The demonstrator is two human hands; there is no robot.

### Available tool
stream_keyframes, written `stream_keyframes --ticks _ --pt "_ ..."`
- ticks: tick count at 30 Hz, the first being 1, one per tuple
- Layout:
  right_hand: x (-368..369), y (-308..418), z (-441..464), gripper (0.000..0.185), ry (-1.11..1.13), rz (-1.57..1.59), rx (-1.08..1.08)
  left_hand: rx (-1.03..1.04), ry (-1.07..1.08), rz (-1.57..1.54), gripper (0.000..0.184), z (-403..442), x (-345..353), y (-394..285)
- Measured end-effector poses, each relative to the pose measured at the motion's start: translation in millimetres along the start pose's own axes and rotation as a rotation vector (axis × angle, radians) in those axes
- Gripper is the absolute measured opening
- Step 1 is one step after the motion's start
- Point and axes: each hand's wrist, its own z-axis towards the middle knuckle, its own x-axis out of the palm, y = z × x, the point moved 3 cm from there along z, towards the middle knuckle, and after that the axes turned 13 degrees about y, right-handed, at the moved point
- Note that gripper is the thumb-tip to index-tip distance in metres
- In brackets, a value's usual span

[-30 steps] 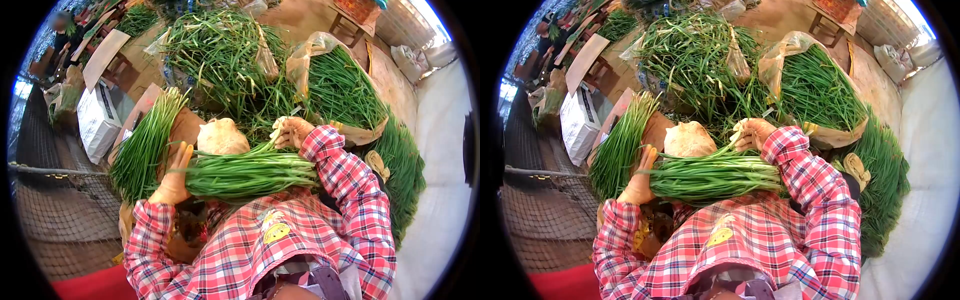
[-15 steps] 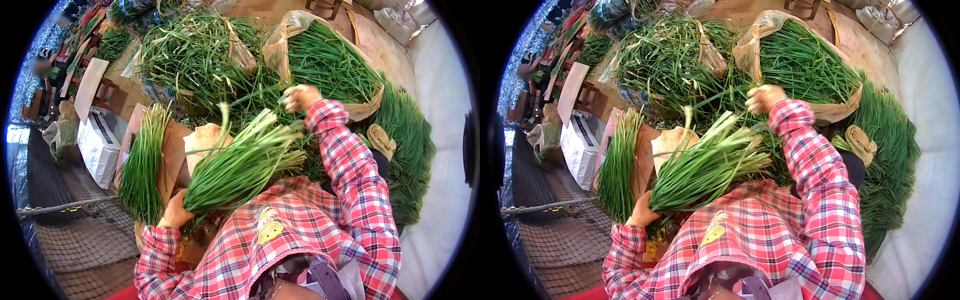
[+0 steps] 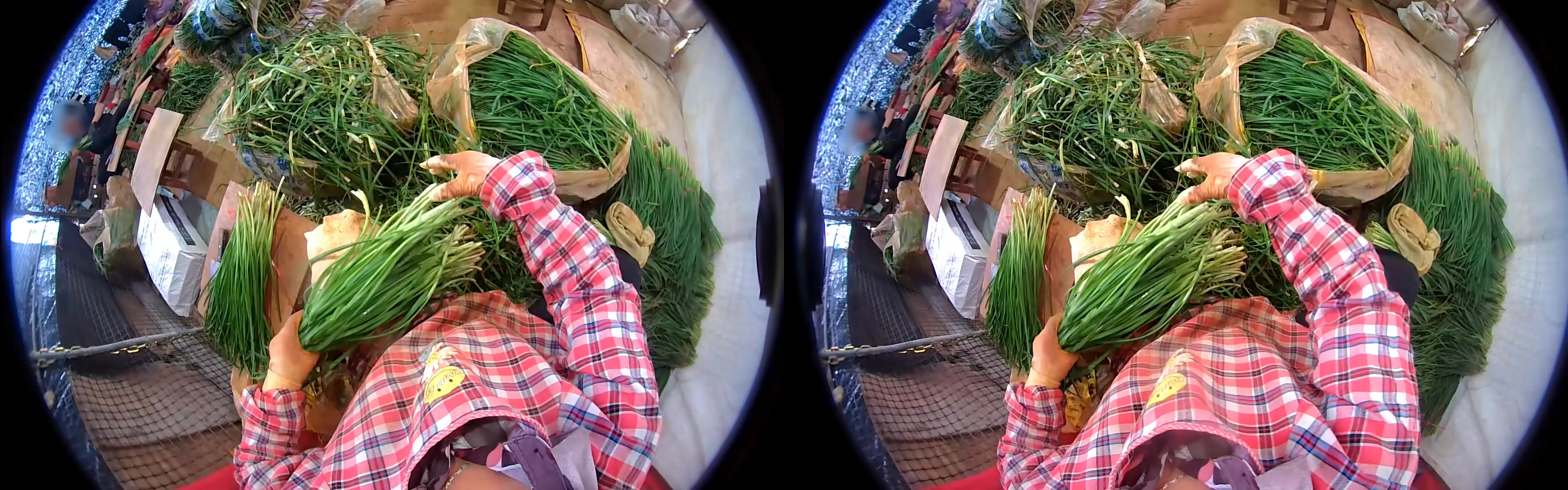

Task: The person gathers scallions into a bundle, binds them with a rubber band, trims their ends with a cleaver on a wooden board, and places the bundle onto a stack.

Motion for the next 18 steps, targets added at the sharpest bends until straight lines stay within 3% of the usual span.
stream_keyframes --ticks 3,5,8,9,11,12,13,15,17,18 --pt "-5 -49 23 0.086 -0.065 0.159 -0.045 0.037 -0.008 0.042 0.051 -4 4 0" --pt "9 -78 47 0.091 0.018 0.235 0.017 0.047 -0.012 0.047 0.052 -3 10 9" --pt "35 -58 63 0.075 0.249 0.034 -0.042 0.075 -0.061 -0.072 0.054 -1 21 21" --pt "36 -38 56 0.058 0.251 0.105 0.196 0.072 -0.057 -0.075 0.054 0 23 21" --pt "37 -48 62 0.049 0.191 0.120 0.064 0.078 -0.028 -0.183 0.055 -1 26 19" --pt "35 -46 58 0.047 0.062 0.081 0.121 0.055 0.004 -0.186 0.055 -1 26 19" --pt "36 -46 63 0.041 0.003 0.269 -0.009 0.056 0.004 -0.183 0.055 0 19 19" --pt "29 -32 63 0.029 -0.054 0.647 0.098 0.174 0.016 -0.289 0.053 6 -5 13" --pt "16 -19 67 0.023 -0.173 0.735 -0.212 0.108 0.013 -0.473 0.053 16 -27 5" --pt "11 12 47 0.024 -0.221 0.566 -0.114 0.105 0.009 -0.402 0.053 18 -33 0"
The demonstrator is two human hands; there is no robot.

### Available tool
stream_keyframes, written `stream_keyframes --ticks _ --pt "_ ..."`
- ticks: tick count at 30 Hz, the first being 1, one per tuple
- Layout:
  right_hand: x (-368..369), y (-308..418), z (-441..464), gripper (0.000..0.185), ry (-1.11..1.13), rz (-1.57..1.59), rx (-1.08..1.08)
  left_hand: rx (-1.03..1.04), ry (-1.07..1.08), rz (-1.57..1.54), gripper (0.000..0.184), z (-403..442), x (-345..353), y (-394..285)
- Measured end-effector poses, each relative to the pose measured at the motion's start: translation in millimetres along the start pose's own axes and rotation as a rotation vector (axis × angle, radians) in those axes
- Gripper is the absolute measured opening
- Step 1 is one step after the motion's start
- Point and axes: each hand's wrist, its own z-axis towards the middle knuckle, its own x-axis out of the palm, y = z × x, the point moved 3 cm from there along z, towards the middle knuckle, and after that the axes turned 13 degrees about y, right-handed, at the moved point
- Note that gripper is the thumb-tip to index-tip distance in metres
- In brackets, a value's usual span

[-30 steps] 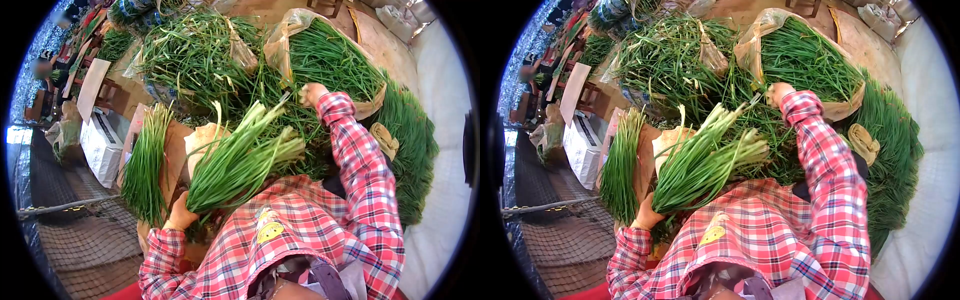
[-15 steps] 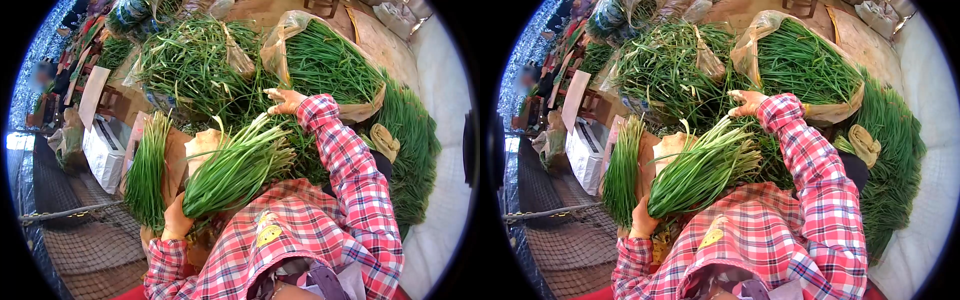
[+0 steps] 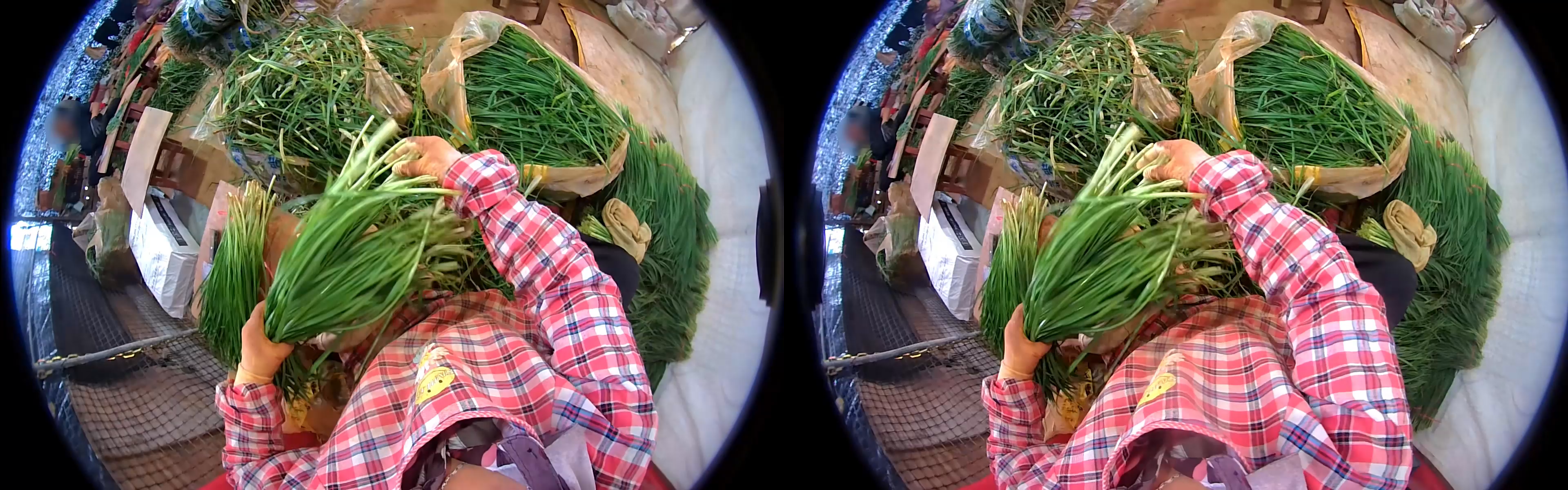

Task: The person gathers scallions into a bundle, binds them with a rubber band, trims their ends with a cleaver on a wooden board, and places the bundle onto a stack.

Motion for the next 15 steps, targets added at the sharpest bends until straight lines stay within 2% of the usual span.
stream_keyframes --ticks 1,3,4,5,7,9,11,13,14,15 --pt "-4 -10 12 0.026 0.025 -0.200 -0.011 -0.002 0.000 0.074 0.053 2 -3 -4" --pt "2 0 10 0.024 0.073 -0.629 0.148 -0.081 0.019 0.146 0.053 1 0 -5" --pt "3 -5 16 0.026 0.150 -0.782 0.188 -0.076 0.026 0.144 0.054 -2 4 12" --pt "5 -18 24 0.026 0.124 -0.903 0.186 -0.126 0.041 0.122 0.056 -3 10 24" --pt "7 -19 18 0.027 0.076 -0.898 0.197 -0.072 0.041 -0.001 0.057 -5 22 37" --pt "4 -19 11 0.026 0.040 -0.756 0.196 -0.100 0.057 -0.112 0.056 -8 33 44" --pt "7 -17 9 0.029 0.048 -0.717 0.065 -0.106 0.081 -0.092 0.055 -8 32 44" --pt "11 -11 10 0.033 -0.025 -0.914 0.002 -0.129 0.099 -0.172 0.055 -4 34 45" --pt "15 -8 14 0.036 -0.030 -1.155 0.029 -0.116 0.114 -0.136 0.056 -1 38 54" --pt "19 -4 14 0.030 -0.063 -1.333 -0.030 -0.105 0.131 -0.102 0.056 1 40 58"
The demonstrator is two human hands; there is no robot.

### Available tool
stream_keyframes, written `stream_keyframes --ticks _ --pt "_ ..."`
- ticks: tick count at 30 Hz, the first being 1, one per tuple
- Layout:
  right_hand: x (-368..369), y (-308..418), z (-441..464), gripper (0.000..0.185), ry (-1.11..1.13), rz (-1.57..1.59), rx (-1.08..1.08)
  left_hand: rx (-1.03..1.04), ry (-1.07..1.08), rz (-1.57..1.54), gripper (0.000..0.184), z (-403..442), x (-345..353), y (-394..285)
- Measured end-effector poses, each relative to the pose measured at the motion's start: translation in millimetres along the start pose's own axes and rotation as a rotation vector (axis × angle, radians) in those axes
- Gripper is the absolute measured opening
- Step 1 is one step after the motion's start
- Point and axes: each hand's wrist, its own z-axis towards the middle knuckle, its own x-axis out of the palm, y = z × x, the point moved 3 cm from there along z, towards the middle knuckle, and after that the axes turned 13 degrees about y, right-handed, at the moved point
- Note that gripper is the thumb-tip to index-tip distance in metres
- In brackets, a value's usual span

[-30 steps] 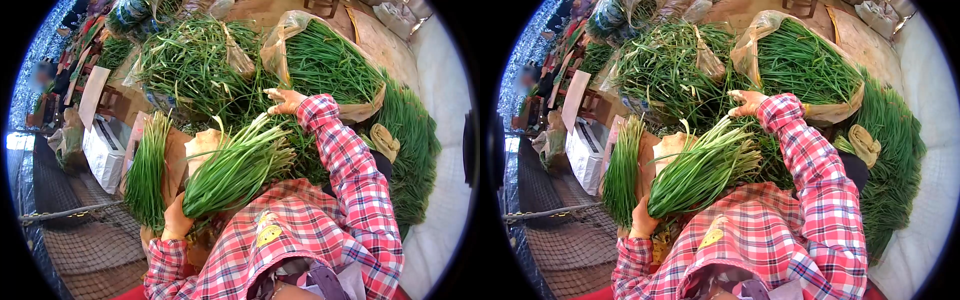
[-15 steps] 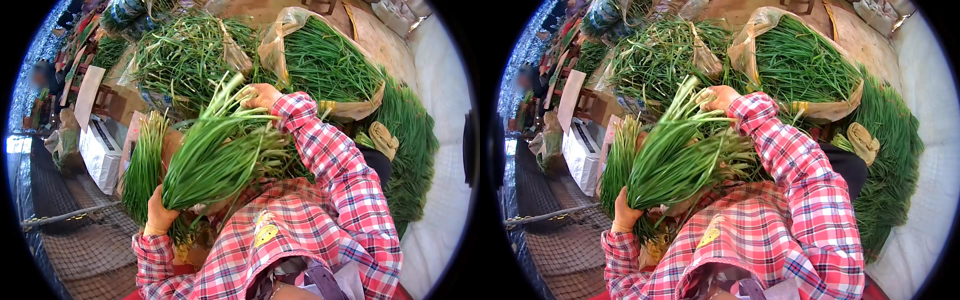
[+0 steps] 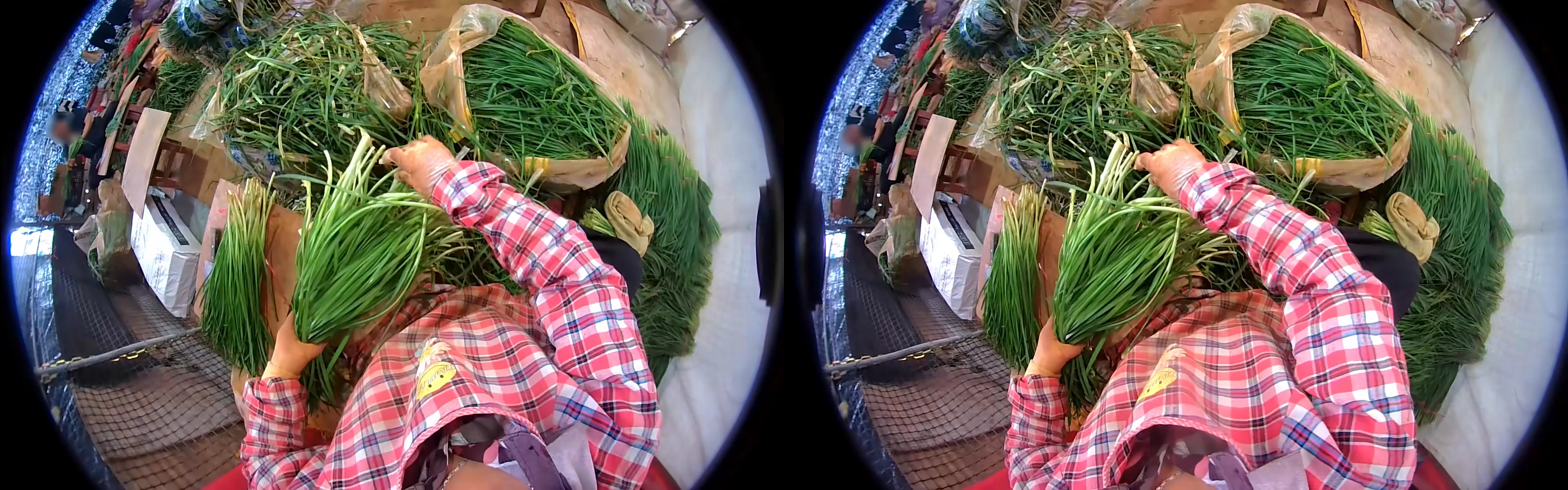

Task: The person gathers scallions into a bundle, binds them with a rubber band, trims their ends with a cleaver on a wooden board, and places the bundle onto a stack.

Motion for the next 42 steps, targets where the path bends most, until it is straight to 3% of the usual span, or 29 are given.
stream_keyframes --ticks 2,7,10,12,13,14,16,17,18,20,21,22,23,26,27,29,30,32,33,35,36,37,38,39,40,42 --pt "6 -2 4 0.028 -0.117 -0.205 0.005 0.010 0.018 0.061 0.058 0 3 1" --pt "-12 13 7 0.022 -0.129 -0.326 0.039 -0.002 -0.024 0.095 0.062 0 15 -12" --pt "-38 -15 8 0.019 -0.025 -0.208 0.274 -0.022 -0.043 0.130 0.064 -6 15 -14" --pt "-36 -76 9 0.025 -0.168 -0.285 0.480 -0.029 -0.065 0.167 0.066 -8 14 -12" --pt "-40 -111 1 0.023 -0.121 -0.168 0.591 -0.022 -0.027 0.170 0.066 -7 13 1" --pt "-52 -125 -28 0.024 -0.234 -0.037 0.686 -0.024 -0.027 0.165 0.066 -4 11 14" --pt "-52 -150 -51 0.026 0.015 -0.093 0.808 0.067 0.087 -0.240 0.065 3 13 30" --pt "-41 -150 -52 0.029 0.344 -0.163 0.819 0.030 0.116 -0.341 0.065 2 11 31" --pt "-30 -145 -57 0.034 0.668 -0.233 0.814 0.035 0.113 -0.338 0.065 4 9 31" --pt "-23 -131 -50 0.041 0.462 -0.256 0.600 0.097 0.173 -0.216 0.067 9 8 29" --pt "-35 -110 -52 0.039 0.275 -0.002 0.516 0.045 0.156 -0.268 0.068 6 10 24" --pt "-50 -83 -56 0.041 0.208 0.516 0.557 0.040 0.156 -0.267 0.068 5 11 26" --pt "-67 -53 -56 0.045 0.144 0.618 0.440 0.055 0.140 -0.238 0.067 4 11 29" --pt "-59 21 -30 0.081 0.440 0.244 0.242 0.075 0.102 -0.172 0.067 9 15 49" --pt "-45 41 -18 0.069 0.485 0.170 0.203 0.071 0.076 -0.143 0.067 13 18 57" --pt "-1 59 0 0.065 0.369 0.431 0.195 0.041 -0.043 -0.175 0.068 3 24 15" --pt "25 55 17 0.057 0.491 0.790 0.040 0.041 -0.037 -0.173 0.068 2 25 13" --pt "27 50 12 0.051 0.345 1.193 -0.009 0.024 -0.060 -0.063 0.070 0 26 14" --pt "28 30 29 0.037 0.239 0.927 0.058 0.023 -0.057 -0.067 0.071 -3 23 16" --pt "1 -12 1 0.038 -0.268 1.951 0.159 0.029 -0.015 -0.150 0.072 0 18 38" --pt "-24 -33 -18 0.030 -0.482 2.255 0.037 0.040 0.027 -0.226 0.073 1 18 45" --pt "-30 -64 -26 0.025 -0.696 2.378 0.233 0.080 0.063 -0.315 0.071 6 17 42" --pt "-48 -77 -43 0.020 -0.861 2.306 0.259 0.088 0.065 -0.318 0.071 10 13 46" --pt "-39 -113 -46 0.024 -0.854 2.086 0.237 0.043 0.128 -0.185 0.069 13 9 54" --pt "-36 -132 -51 0.031 -0.691 1.744 0.372 -0.004 0.191 -0.050 0.066 15 8 60" --pt "-13 -150 -51 0.035 0.083 0.225 0.398 0.045 0.189 -0.109 0.061 16 5 66"
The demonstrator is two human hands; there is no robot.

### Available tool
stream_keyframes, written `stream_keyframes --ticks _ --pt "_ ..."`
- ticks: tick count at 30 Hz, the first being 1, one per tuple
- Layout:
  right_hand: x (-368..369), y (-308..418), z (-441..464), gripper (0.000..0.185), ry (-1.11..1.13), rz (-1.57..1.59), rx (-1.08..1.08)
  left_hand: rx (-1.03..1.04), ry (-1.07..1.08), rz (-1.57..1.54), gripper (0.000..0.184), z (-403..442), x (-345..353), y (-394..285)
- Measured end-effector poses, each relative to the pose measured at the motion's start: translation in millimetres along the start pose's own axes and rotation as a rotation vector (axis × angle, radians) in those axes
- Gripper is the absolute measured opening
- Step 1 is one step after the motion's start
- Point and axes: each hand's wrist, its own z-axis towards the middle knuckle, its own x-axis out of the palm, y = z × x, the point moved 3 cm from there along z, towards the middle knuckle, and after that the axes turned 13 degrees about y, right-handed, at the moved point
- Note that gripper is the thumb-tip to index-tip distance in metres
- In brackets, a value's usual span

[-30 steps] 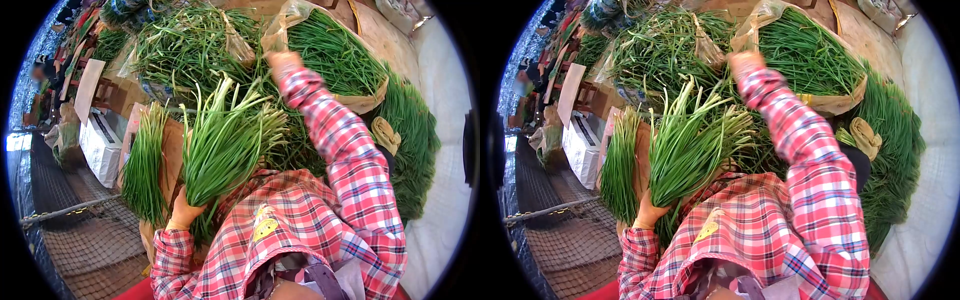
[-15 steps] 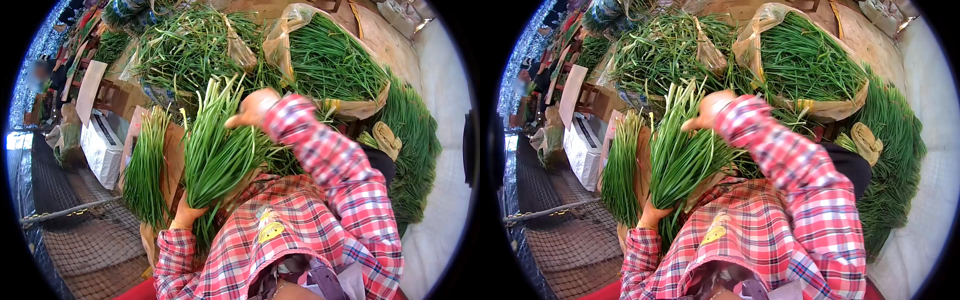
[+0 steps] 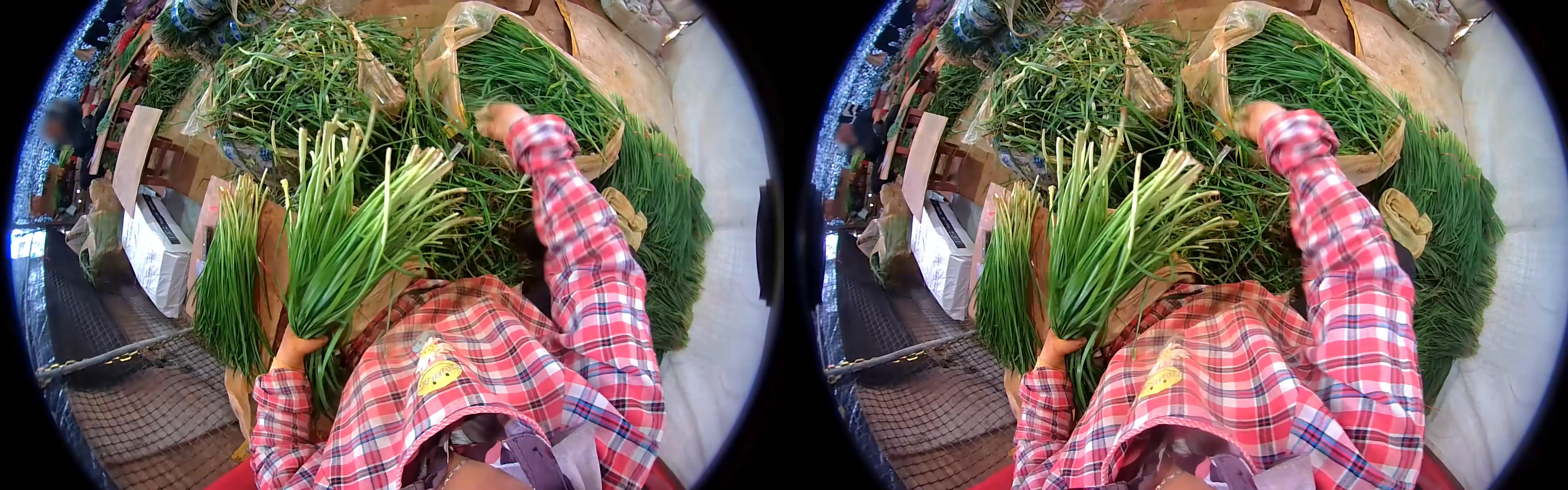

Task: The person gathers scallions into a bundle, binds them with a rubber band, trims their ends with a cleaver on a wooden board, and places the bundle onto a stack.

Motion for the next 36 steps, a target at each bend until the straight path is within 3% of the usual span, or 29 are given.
stream_keyframes --ticks 2,4,6,7,8,10,12,13,14,18,21,23,26,27,28,30,32,33,34,35,36 --pt "-6 24 -44 0.033 -0.144 0.193 0.164 -0.068 0.115 0.128 0.058 0 -5 15" --pt "-11 50 -85 0.030 -0.348 0.458 0.073 -0.045 0.106 -0.033 0.054 -6 1 12" --pt "8 68 -106 0.033 -0.405 0.849 -0.164 -0.261 -0.082 -0.602 0.051 -15 13 -26" --pt "18 80 -113 0.034 -0.374 0.852 -0.261 -0.171 -0.018 -0.421 0.048 -13 -1 18" --pt "24 93 -116 0.035 -0.348 0.851 -0.359 -0.218 0.014 -0.264 0.047 -11 -8 40" --pt "25 116 -123 0.041 -0.115 0.726 -0.295 -0.094 0.019 -0.316 0.046 -8 -7 37" --pt "38 137 -107 0.057 0.279 0.402 -0.147 -0.096 -0.001 -0.354 0.046 -8 -3 67" --pt "47 145 -95 0.072 0.272 0.205 -0.134 -0.096 -0.025 -0.397 0.046 -6 -2 68" --pt "53 147 -89 0.078 0.356 0.218 -0.134 -0.094 -0.022 -0.393 0.046 -5 -4 67" --pt "72 169 -79 0.080 0.334 0.394 -0.255 -0.330 -0.061 -0.149 0.047 -4 5 18" --pt "76 189 -74 0.078 0.268 0.415 -0.144 -0.240 -0.041 -0.119 0.046 -2 2 18" --pt "84 189 -68 0.081 0.231 0.395 -0.118 -0.300 0.004 0.019 0.047 1 -2 38" --pt "95 185 -57 0.076 0.150 0.460 -0.084 -0.115 -0.062 -0.205 0.050 -6 5 34" --pt "96 184 -60 0.061 0.369 0.855 -0.146 -0.117 -0.023 -0.050 0.039 -4 3 36" --pt "112 187 -48 0.048 0.469 0.953 -0.183 -0.118 -0.003 0.028 0.035 -4 2 39" --pt "119 189 -49 0.034 0.590 1.141 -0.185 -0.122 0.055 0.253 0.031 -2 1 37" --pt "115 182 -58 0.024 0.545 1.693 -0.148 -0.128 0.091 0.396 0.031 -4 -11 66" --pt "106 179 -52 0.022 0.330 2.087 0.087 -0.089 0.092 0.242 0.032 -10 -30 120" --pt "111 154 -32 0.025 0.105 2.307 -0.194 -0.050 0.095 0.086 0.033 -14 -38 150" --pt "71 138 -45 0.023 -0.095 2.391 0.158 -0.062 0.102 0.144 0.037 -14 -36 143" --pt "86 89 -5 0.023 0.210 2.592 -0.641 -0.063 0.100 0.149 0.037 -12 -25 101"
